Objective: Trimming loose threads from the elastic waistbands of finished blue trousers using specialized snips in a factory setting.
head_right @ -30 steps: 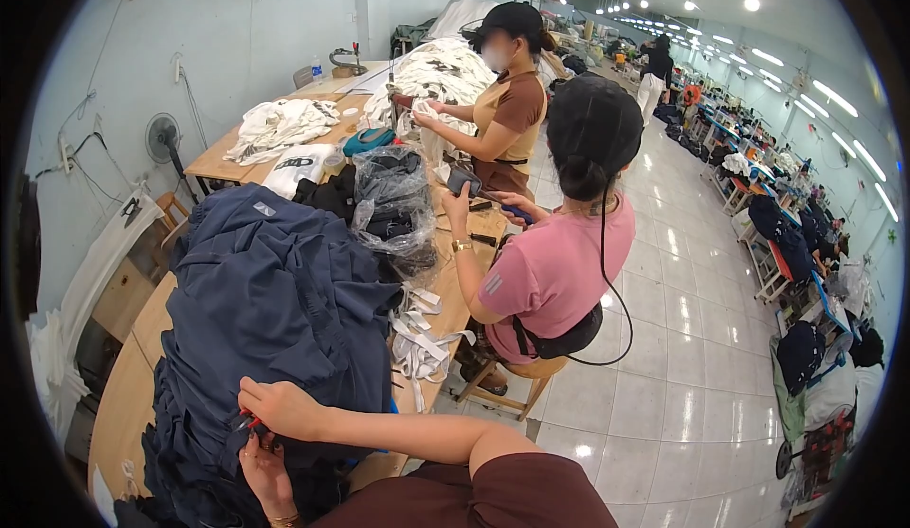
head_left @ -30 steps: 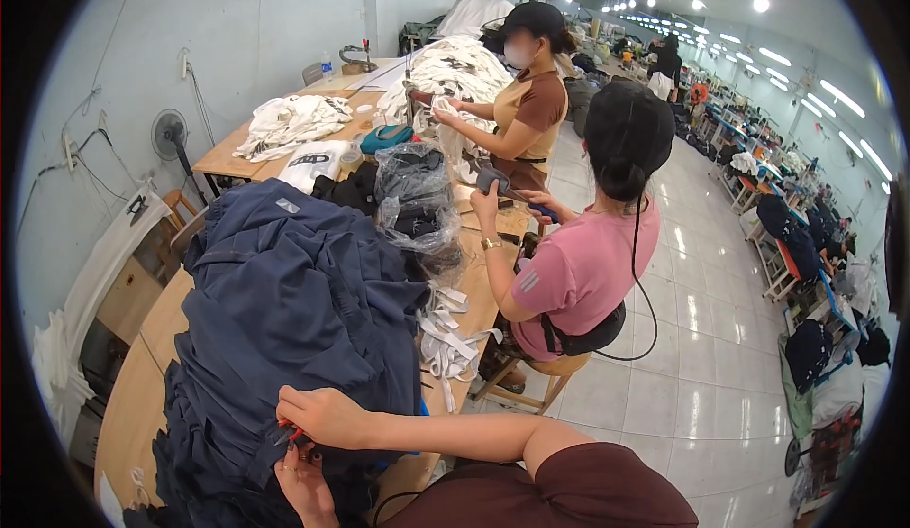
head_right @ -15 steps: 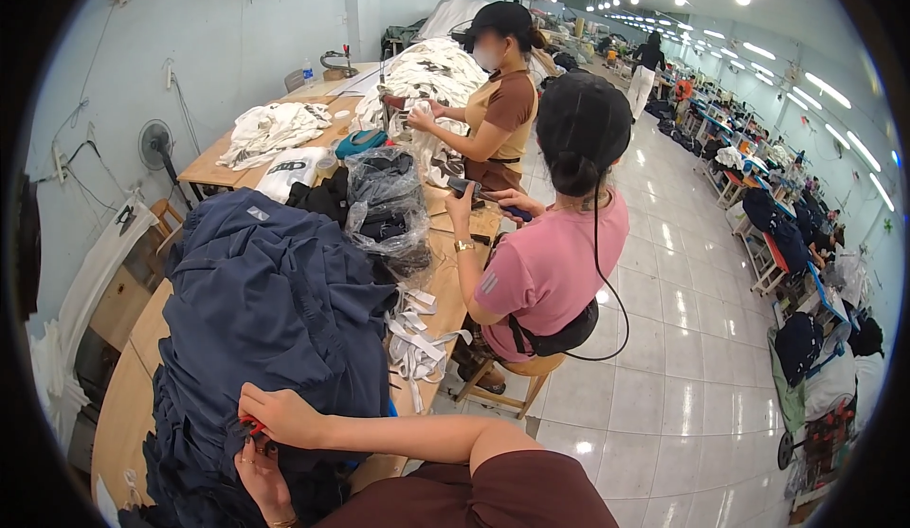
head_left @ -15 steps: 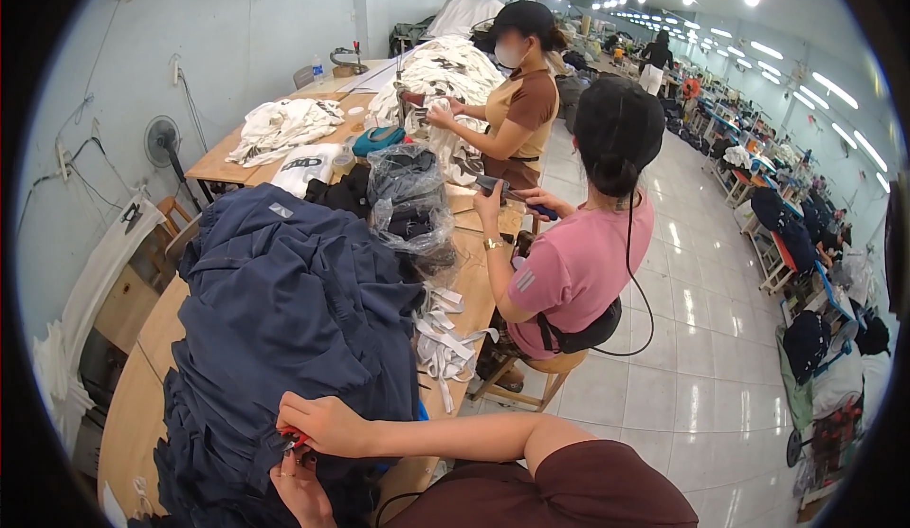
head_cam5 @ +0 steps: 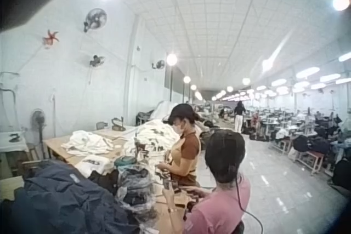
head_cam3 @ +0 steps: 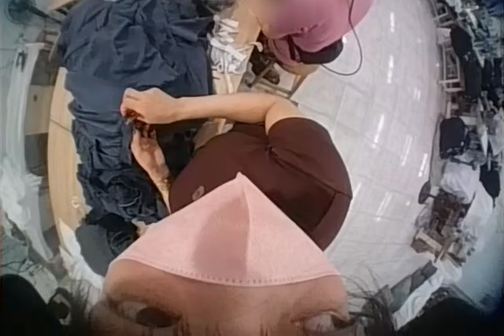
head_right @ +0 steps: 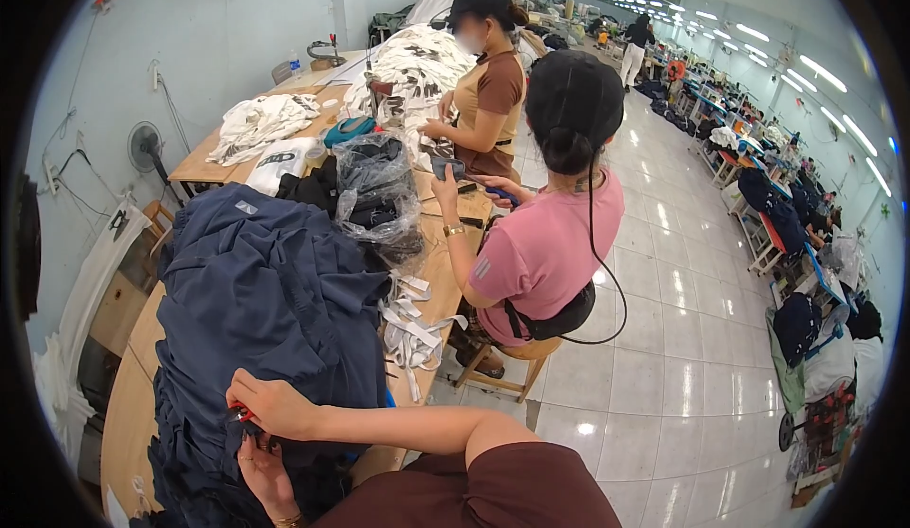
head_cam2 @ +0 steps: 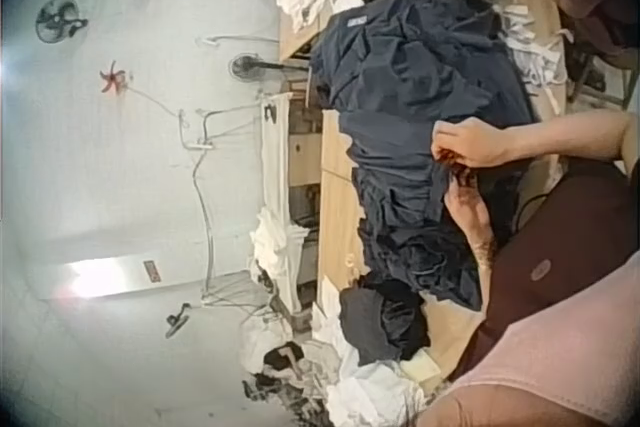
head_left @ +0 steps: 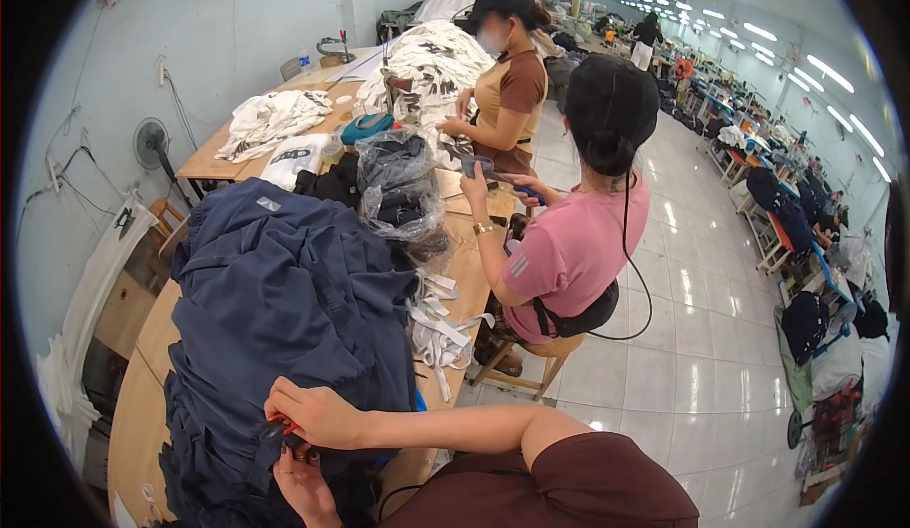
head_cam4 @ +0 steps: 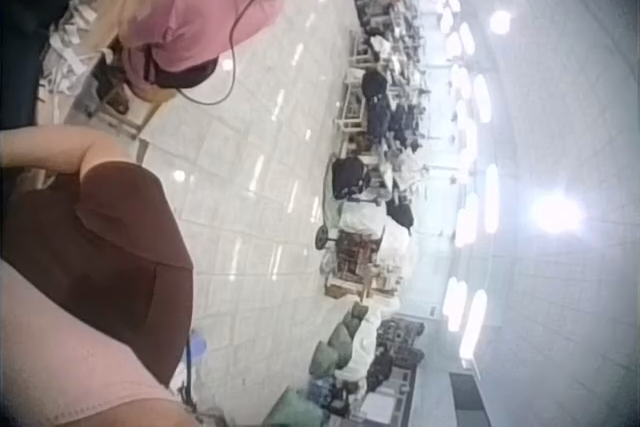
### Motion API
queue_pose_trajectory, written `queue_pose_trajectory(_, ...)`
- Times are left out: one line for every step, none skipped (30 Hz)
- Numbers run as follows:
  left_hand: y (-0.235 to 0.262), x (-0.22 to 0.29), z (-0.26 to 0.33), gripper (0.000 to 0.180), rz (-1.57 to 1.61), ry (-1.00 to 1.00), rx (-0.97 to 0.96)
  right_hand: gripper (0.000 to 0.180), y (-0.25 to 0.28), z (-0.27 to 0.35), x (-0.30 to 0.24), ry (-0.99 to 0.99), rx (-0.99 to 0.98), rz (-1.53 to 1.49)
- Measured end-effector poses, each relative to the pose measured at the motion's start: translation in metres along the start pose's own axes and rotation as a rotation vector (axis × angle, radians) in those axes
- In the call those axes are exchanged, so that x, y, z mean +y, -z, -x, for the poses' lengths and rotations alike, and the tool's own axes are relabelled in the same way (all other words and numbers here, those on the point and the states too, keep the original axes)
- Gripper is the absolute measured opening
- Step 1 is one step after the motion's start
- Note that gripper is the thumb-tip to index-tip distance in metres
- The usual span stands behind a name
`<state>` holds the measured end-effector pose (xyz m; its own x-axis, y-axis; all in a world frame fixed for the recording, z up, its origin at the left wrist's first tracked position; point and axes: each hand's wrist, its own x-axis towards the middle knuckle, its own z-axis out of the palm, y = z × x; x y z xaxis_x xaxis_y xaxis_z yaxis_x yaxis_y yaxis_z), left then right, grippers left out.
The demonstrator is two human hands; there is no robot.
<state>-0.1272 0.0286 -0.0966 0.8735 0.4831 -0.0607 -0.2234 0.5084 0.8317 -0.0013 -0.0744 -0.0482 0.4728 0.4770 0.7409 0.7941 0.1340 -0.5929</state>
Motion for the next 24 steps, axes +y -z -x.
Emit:
queue_pose_trajectory(0.004, -0.002, 0.000, 0.022, 0.010, -0.008, -0.003, 0.026, 0.002, -0.001, -0.003, -0.004, 0.003, 0.001)
queue_pose_trajectory(0.006, -0.004, 0.000, 0.022, 0.019, -0.017, -0.007, 0.027, 0.005, -0.003, -0.007, 0.007, -0.012, -0.013)
queue_pose_trajectory(0.006, -0.004, 0.000, 0.022, 0.017, -0.013, -0.008, 0.027, 0.006, -0.003, -0.009, 0.018, -0.027, -0.027)
queue_pose_trajectory(0.006, -0.004, 0.000, 0.022, 0.006, -0.018, 0.030, 0.027, 0.005, -0.001, -0.006, 0.015, -0.024, -0.026)
queue_pose_trajectory(0.006, -0.005, 0.000, 0.022, -0.004, -0.024, 0.068, 0.027, 0.001, 0.001, -0.001, 0.009, -0.050, -0.041)
queue_pose_trajectory(0.006, -0.006, -0.001, 0.022, -0.005, -0.021, 0.064, 0.027, 0.001, 0.001, 0.001, 0.002, -0.075, -0.054)
queue_pose_trajectory(0.008, -0.006, -0.002, 0.022, 0.001, -0.021, 0.038, 0.027, 0.001, 0.001, 0.002, 0.000, -0.072, -0.051)
queue_pose_trajectory(0.008, -0.007, -0.003, 0.021, 0.008, -0.022, 0.012, 0.026, 0.001, 0.001, 0.001, -0.015, -0.076, -0.045)
queue_pose_trajectory(0.007, -0.007, -0.001, 0.021, 0.008, -0.020, 0.013, 0.025, 0.000, 0.001, 0.000, -0.030, -0.082, -0.042)
queue_pose_trajectory(0.005, -0.006, 0.000, 0.021, -0.011, -0.018, 0.046, 0.025, 0.000, 0.000, -0.001, -0.032, -0.083, -0.042)
queue_pose_trajectory(0.003, -0.006, 0.002, 0.021, -0.030, -0.017, 0.079, 0.021, 0.000, -0.001, -0.002, -0.045, -0.097, -0.036)
queue_pose_trajectory(0.003, -0.006, 0.002, 0.021, -0.031, -0.016, 0.079, 0.018, 0.000, -0.001, -0.002, -0.058, -0.109, -0.030)
queue_pose_trajectory(0.002, -0.006, 0.002, 0.020, -0.026, -0.009, 0.064, 0.018, 0.000, -0.001, -0.002, -0.058, -0.109, -0.031)
queue_pose_trajectory(0.003, -0.006, 0.003, 0.020, -0.021, -0.003, 0.050, 0.018, -0.001, 0.000, -0.002, -0.051, -0.104, -0.028)
queue_pose_trajectory(0.003, -0.006, 0.003, 0.020, -0.021, -0.001, 0.049, 0.018, -0.001, 0.000, -0.002, -0.044, -0.098, -0.022)
queue_pose_trajectory(0.005, -0.007, 0.003, 0.019, -0.021, -0.006, 0.052, 0.018, -0.001, 0.001, -0.002, -0.045, -0.098, -0.021)
queue_pose_trajectory(0.007, -0.007, 0.003, 0.019, -0.021, -0.011, 0.055, 0.019, -0.001, 0.002, -0.003, -0.040, -0.103, -0.012)
queue_pose_trajectory(0.009, -0.007, 0.004, 0.019, -0.020, -0.009, 0.057, 0.020, -0.001, 0.003, -0.003, -0.037, -0.109, -0.004)
queue_pose_trajectory(0.011, -0.008, 0.004, 0.019, -0.020, -0.013, 0.058, 0.020, 0.001, 0.004, -0.004, -0.039, -0.110, -0.005)
queue_pose_trajectory(0.012, -0.009, 0.004, 0.018, -0.020, -0.017, 0.059, 0.020, 0.003, 0.005, -0.005, -0.045, -0.139, -0.020)
queue_pose_trajectory(0.012, -0.007, 0.004, 0.018, -0.019, -0.016, 0.059, 0.020, 0.005, 0.006, -0.006, -0.050, -0.167, -0.034)
queue_pose_trajectory(0.009, -0.005, 0.005, 0.017, -0.011, -0.005, 0.046, 0.020, 0.008, 0.008, -0.007, -0.051, -0.167, -0.034)
queue_pose_trajectory(0.008, -0.004, 0.004, 0.017, -0.001, 0.006, 0.032, 0.020, 0.011, 0.010, -0.008, -0.074, -0.183, -0.057)
queue_pose_trajectory(0.008, -0.005, 0.004, 0.017, -0.002, 0.012, 0.034, 0.020, 0.012, 0.013, -0.010, -0.103, -0.200, -0.084)
